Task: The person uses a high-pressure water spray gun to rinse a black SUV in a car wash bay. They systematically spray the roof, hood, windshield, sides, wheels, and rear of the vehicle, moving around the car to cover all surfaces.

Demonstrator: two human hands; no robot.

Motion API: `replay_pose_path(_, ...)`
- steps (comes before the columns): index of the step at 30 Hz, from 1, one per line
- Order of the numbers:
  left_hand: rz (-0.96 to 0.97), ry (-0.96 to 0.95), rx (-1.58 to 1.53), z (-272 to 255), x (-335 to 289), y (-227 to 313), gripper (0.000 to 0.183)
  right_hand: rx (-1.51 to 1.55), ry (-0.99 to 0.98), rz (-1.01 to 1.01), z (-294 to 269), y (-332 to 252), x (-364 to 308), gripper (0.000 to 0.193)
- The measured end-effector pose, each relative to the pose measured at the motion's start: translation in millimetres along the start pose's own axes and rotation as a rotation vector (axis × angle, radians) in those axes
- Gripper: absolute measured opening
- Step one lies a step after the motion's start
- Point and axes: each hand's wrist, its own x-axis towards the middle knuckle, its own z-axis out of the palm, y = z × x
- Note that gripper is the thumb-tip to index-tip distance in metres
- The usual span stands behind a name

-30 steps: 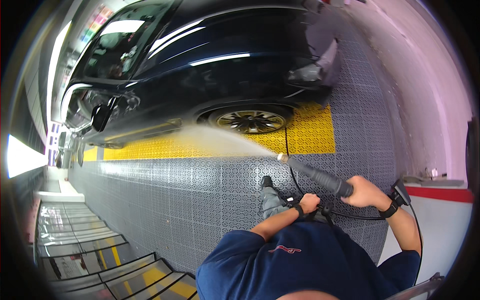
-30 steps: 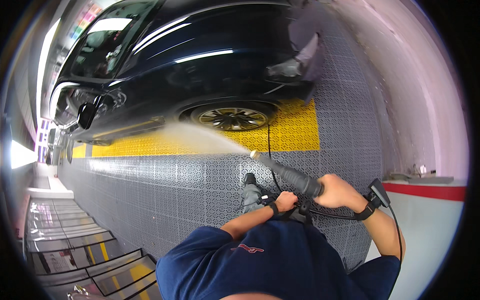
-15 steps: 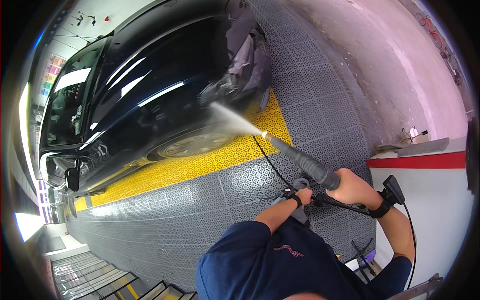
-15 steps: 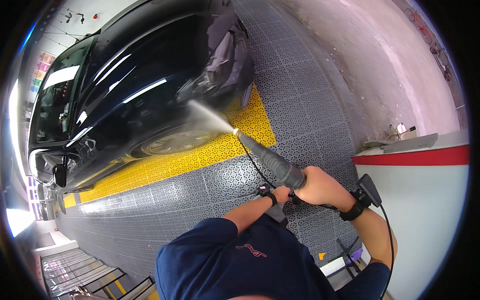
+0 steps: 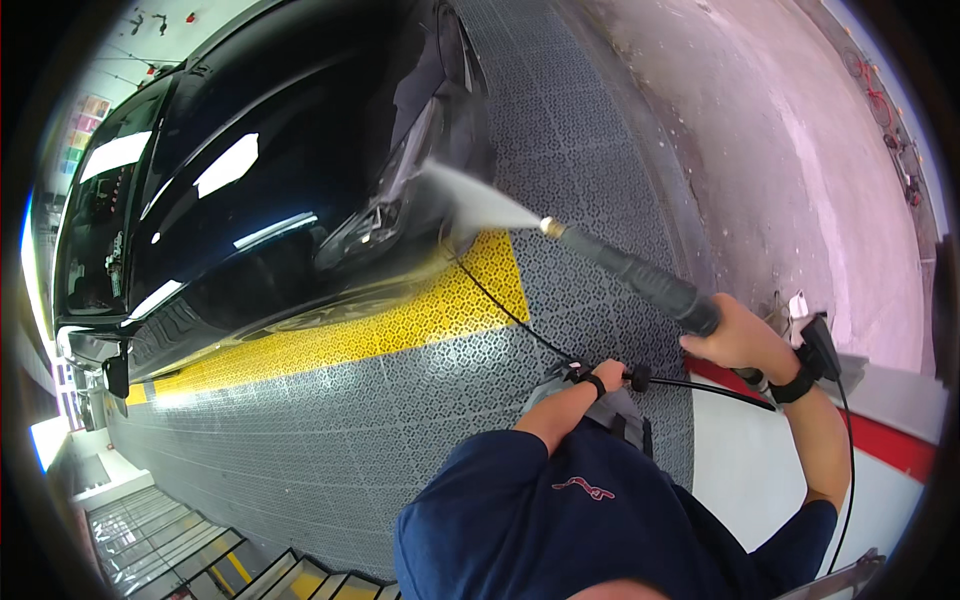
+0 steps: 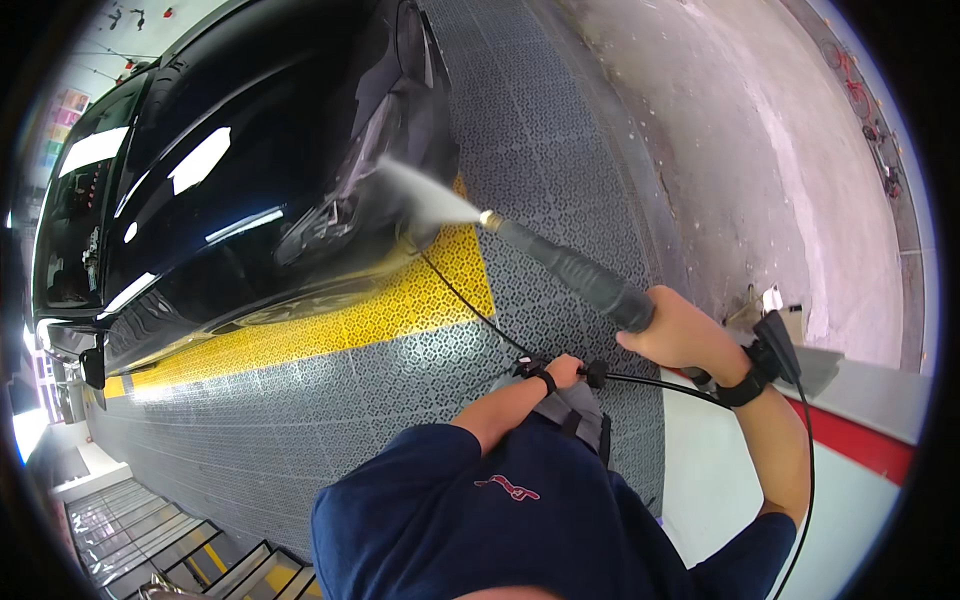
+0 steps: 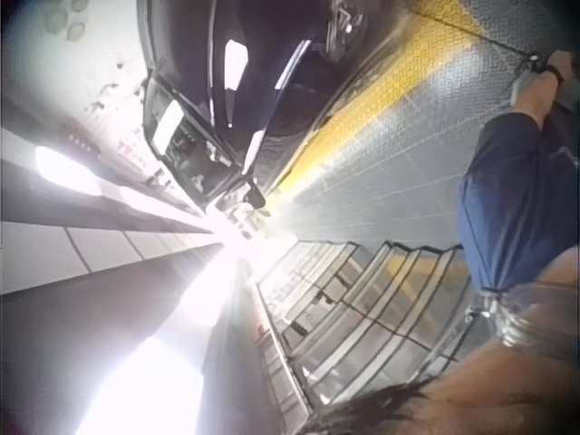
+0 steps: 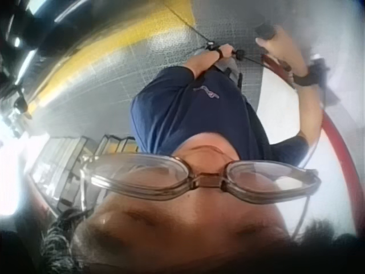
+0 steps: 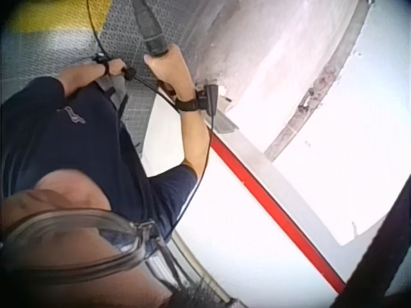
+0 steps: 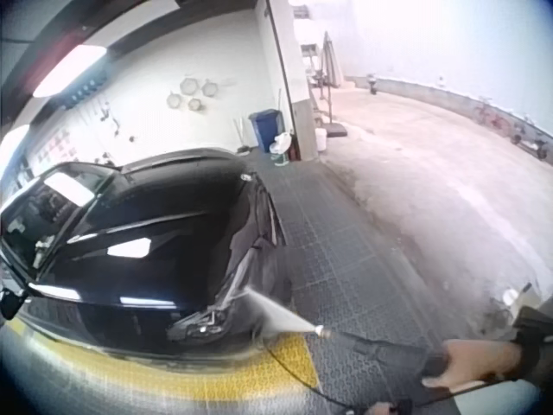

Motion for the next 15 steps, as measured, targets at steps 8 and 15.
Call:
replay_pose_path(8,0.086,0.153,0.059,-89,131,48,0.028,0.013,-0.212,-0.201,-130,17,59,0.024)
replay_pose_path(15,-0.087,0.279,-0.062,-211,223,87,0.034,-0.097,-0.188,-0.312,-283,43,169,0.020)
